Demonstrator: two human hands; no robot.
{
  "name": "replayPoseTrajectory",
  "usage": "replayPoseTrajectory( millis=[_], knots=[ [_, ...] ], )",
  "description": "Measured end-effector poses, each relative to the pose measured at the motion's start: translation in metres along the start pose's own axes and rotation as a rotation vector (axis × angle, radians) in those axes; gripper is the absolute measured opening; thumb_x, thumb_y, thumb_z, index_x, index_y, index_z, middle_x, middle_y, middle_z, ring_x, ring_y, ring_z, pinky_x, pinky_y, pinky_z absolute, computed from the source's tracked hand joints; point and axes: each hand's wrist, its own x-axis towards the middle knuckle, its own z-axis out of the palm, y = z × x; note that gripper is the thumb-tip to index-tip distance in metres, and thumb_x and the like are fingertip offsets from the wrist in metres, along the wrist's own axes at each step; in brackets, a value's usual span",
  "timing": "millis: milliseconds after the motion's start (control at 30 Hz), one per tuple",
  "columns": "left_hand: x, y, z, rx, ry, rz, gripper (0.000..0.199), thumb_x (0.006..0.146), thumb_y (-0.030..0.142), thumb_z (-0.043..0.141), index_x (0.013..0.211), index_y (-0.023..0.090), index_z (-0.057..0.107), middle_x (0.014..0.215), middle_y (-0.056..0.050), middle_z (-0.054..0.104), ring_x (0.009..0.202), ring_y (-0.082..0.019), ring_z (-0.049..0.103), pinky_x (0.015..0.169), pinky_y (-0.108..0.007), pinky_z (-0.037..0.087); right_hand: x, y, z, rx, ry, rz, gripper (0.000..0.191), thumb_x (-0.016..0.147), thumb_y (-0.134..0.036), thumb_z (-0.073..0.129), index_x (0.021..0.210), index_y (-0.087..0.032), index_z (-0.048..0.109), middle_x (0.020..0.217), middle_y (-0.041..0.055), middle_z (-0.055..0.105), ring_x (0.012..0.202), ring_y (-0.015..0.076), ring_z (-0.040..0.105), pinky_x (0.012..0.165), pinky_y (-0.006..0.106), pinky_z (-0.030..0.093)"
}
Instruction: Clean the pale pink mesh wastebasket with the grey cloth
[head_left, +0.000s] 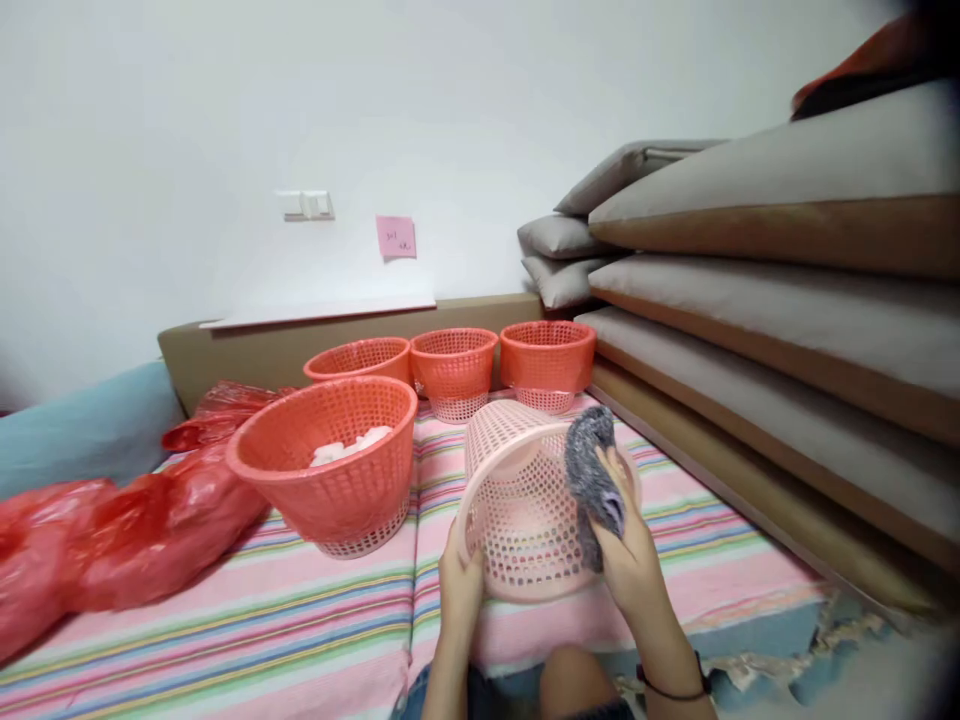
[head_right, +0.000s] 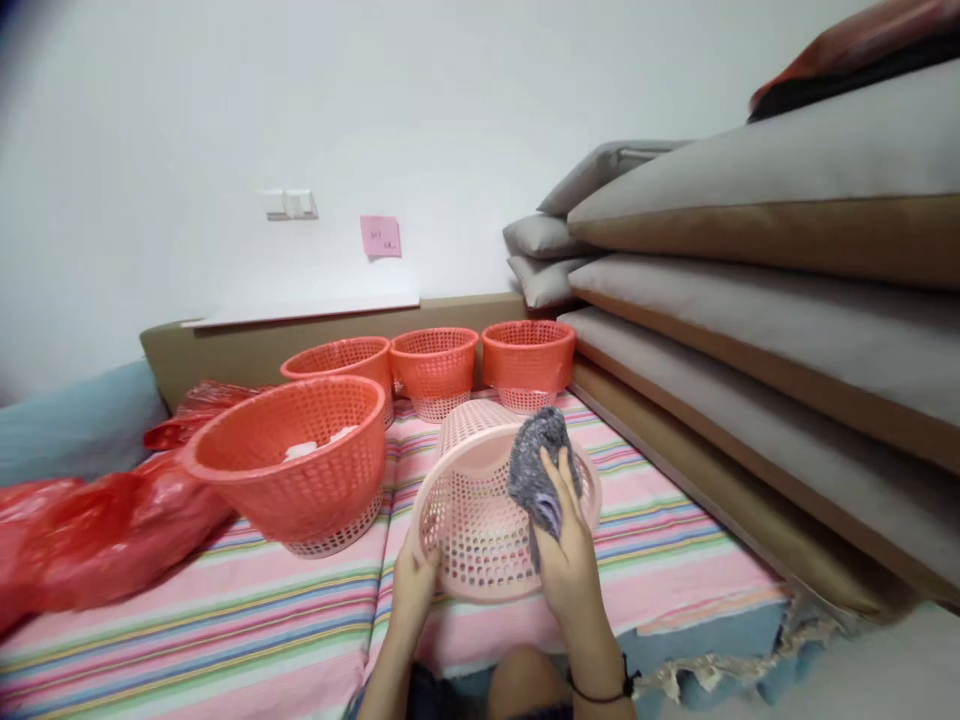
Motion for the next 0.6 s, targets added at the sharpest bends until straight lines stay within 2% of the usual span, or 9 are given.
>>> replayPoseTrajectory(
  millis=[67,133,200,267,367,467,600],
  knots=[
    [-0.02,0.009,-0.009,0.04,0.024,-0.016,0.054,0.071,0.031,0.057,0.122,0.015,0.063,0.125,-0.013,0.068,0.122,-0.027,0.059,0.109,-0.04,0.042,-0.019,-0.01,-0.008,0.174,0.199,0.239,0.068,0.081,-0.043,0.062,0.143,-0.018,0.047,0.146,0.012,0.049,0.139,0.0285,0.04,0.118,0.046,0.028],
    [-0.04,0.024,-0.017,0.089,0.026,-0.036,0.054,0.074,0.035,0.057,0.123,0.016,0.063,0.126,-0.013,0.067,0.121,-0.027,0.06,0.107,-0.038,0.043,-0.035,-0.024,-0.018,0.368,0.393,0.495,0.079,0.075,-0.053,0.069,0.142,-0.017,0.047,0.134,0.0125,0.06,0.127,0.0297,0.054,0.112,0.048,0.037],
    [-0.057,0.043,-0.023,0.16,0.028,-0.062,0.057,0.077,0.039,0.054,0.127,0.015,0.06,0.127,-0.014,0.067,0.119,-0.028,0.061,0.103,-0.038,0.045,-0.048,-0.04,-0.029,0.586,0.46,0.67,0.081,0.072,-0.057,0.072,0.14,-0.018,0.049,0.123,0.0108,0.067,0.114,0.0288,0.063,0.106,0.049,0.045],
    [-0.071,0.066,-0.03,0.261,0.058,-0.079,0.06,0.08,0.042,0.052,0.133,0.014,0.055,0.129,-0.015,0.065,0.118,-0.029,0.062,0.099,-0.038,0.047,-0.057,-0.055,-0.04,0.776,0.41,0.773,0.074,0.073,-0.058,0.071,0.134,-0.018,0.056,0.113,0.0104,0.072,0.105,0.0281,0.068,0.1,0.049,0.05],
    [-0.083,0.096,-0.041,0.408,0.118,-0.122,0.058,0.085,0.045,0.048,0.136,0.017,0.053,0.123,-0.015,0.068,0.111,-0.03,0.064,0.091,-0.039,0.048,-0.068,-0.074,-0.056,0.931,0.318,0.87,0.06,0.075,-0.058,0.068,0.12,-0.017,0.066,0.103,0.012,0.075,0.102,0.0286,0.07,0.095,0.05,0.053],
    [-0.094,0.118,-0.054,0.465,0.13,-0.155,0.051,0.089,0.046,0.044,0.128,0.017,0.059,0.11,-0.015,0.073,0.1,-0.032,0.068,0.084,-0.039,0.049,-0.079,-0.091,-0.066,0.995,0.296,0.909,0.053,0.071,-0.05,0.075,0.112,-0.018,0.069,0.104,0.0117,0.075,0.1,0.0293,0.07,0.094,0.051,0.054],
    [-0.114,0.131,-0.067,0.412,0.099,-0.115,0.05,0.09,0.049,0.042,0.119,0.015,0.064,0.111,-0.015,0.072,0.105,-0.031,0.066,0.086,-0.037,0.048,-0.096,-0.114,-0.071,0.93,0.33,0.821,0.065,0.057,-0.026,0.086,0.119,-0.022,0.066,0.104,0.0057,0.075,0.096,0.0264,0.071,0.094,0.05,0.055]
  ],
)
